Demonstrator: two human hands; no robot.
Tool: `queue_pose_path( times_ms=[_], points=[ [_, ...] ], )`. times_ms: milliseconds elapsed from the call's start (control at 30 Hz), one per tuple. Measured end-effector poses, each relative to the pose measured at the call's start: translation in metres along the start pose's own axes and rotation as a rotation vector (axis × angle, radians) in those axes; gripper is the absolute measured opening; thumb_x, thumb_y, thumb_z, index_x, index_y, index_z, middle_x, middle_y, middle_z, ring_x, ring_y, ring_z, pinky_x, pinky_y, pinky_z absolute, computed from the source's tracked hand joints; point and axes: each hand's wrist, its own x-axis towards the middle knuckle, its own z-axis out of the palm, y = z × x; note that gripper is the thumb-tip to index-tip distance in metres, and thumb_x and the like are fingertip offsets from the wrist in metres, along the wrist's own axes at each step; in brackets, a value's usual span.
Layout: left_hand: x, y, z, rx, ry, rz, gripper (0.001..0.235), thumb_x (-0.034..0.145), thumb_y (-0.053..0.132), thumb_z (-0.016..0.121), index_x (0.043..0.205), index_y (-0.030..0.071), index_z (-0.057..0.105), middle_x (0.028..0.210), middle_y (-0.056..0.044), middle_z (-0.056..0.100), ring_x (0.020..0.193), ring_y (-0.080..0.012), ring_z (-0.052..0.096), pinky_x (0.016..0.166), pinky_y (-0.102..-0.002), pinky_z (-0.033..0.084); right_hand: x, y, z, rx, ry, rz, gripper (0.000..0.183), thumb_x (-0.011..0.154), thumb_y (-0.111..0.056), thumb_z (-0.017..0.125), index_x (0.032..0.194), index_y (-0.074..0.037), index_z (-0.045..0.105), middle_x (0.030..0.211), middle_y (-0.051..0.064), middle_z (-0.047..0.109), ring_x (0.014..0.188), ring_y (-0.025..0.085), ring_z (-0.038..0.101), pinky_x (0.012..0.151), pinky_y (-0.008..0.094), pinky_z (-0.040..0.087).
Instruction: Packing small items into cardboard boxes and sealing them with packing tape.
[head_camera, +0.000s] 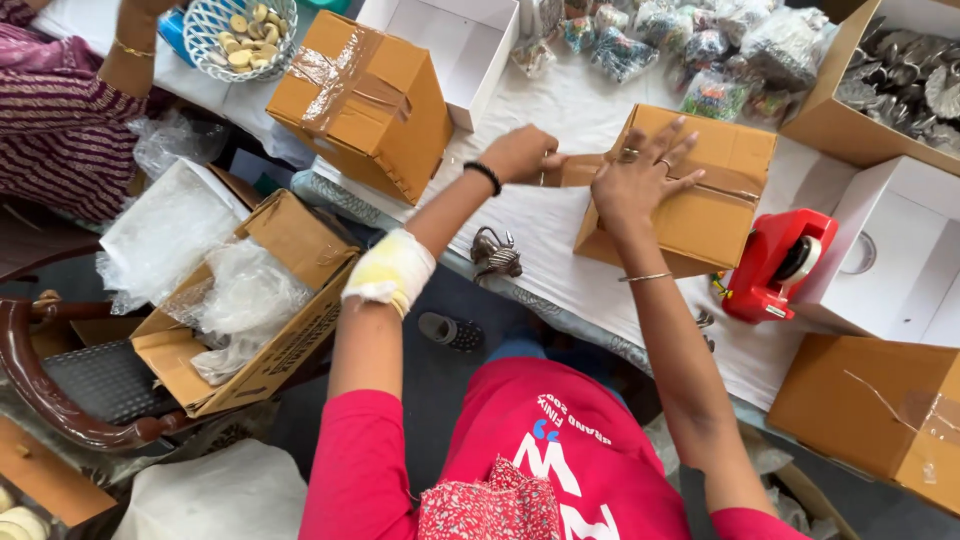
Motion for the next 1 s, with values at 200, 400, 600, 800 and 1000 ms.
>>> queue_pose_path(
  times_ms=[200, 400, 600, 800, 1000],
  points=[
    [-0.015, 0.019, 0.113, -0.23, 0.178, -0.258, 0.043, 0.104, 0.042, 0.058, 0.089, 0.004, 0.071, 0.087, -0.024, 0.071, 0.084, -0.0416, 0.07, 0.073, -0.048, 0.057, 0.006, -0.007, 0.007, -0.072, 0.097, -0.041, 0.061, 0.097, -0.032, 0.057, 0.153, -0.015, 0.042, 0.166, 0.03, -0.007, 0.148, 0.06, -0.01, 0.101, 0.09, -0.003],
    [-0.029, 0.048, 0.097, -0.475, 0.152, -0.346, 0.04, 0.1, 0.046, 0.057, 0.108, 0.009, 0.068, 0.084, -0.021, 0.074, 0.076, -0.0392, 0.073, 0.066, -0.047, 0.057, 0.001, -0.018, -0.01, -0.043, -0.013, 0.035, 0.062, 0.095, -0.036, 0.061, 0.149, -0.013, 0.04, 0.167, 0.03, -0.006, 0.15, 0.059, -0.009, 0.103, 0.089, -0.002],
    [-0.013, 0.038, 0.084, -0.604, 0.157, -0.289, 0.051, 0.099, 0.033, 0.063, 0.142, 0.013, 0.046, 0.089, -0.016, 0.075, 0.08, -0.0378, 0.072, 0.063, -0.045, 0.055, 0.0, -0.016, -0.004, -0.062, 0.018, 0.069, 0.05, 0.091, -0.028, 0.066, 0.136, -0.019, 0.046, 0.17, 0.027, -0.002, 0.153, 0.056, -0.006, 0.107, 0.087, 0.001],
    [-0.009, 0.022, 0.069, -0.828, -0.047, -0.183, 0.028, 0.102, 0.035, 0.061, 0.118, 0.013, 0.068, 0.093, -0.011, 0.079, 0.083, -0.0249, 0.073, 0.075, -0.036, 0.06, -0.004, -0.014, -0.004, -0.07, 0.049, 0.018, 0.062, 0.088, -0.034, 0.07, 0.14, -0.018, 0.041, 0.167, 0.027, -0.001, 0.151, 0.056, -0.005, 0.103, 0.089, 0.002],
    [0.021, -0.003, 0.088, -0.679, -0.199, -0.2, 0.037, 0.097, 0.043, 0.057, 0.123, 0.02, 0.071, 0.1, -0.009, 0.079, 0.086, -0.0205, 0.077, 0.077, -0.034, 0.059, 0.024, -0.021, -0.017, -0.08, -0.074, -0.011, 0.053, 0.085, -0.037, 0.071, 0.13, -0.02, 0.05, 0.171, 0.02, -0.001, 0.155, 0.05, -0.005, 0.104, 0.087, 0.003]
  ],
)
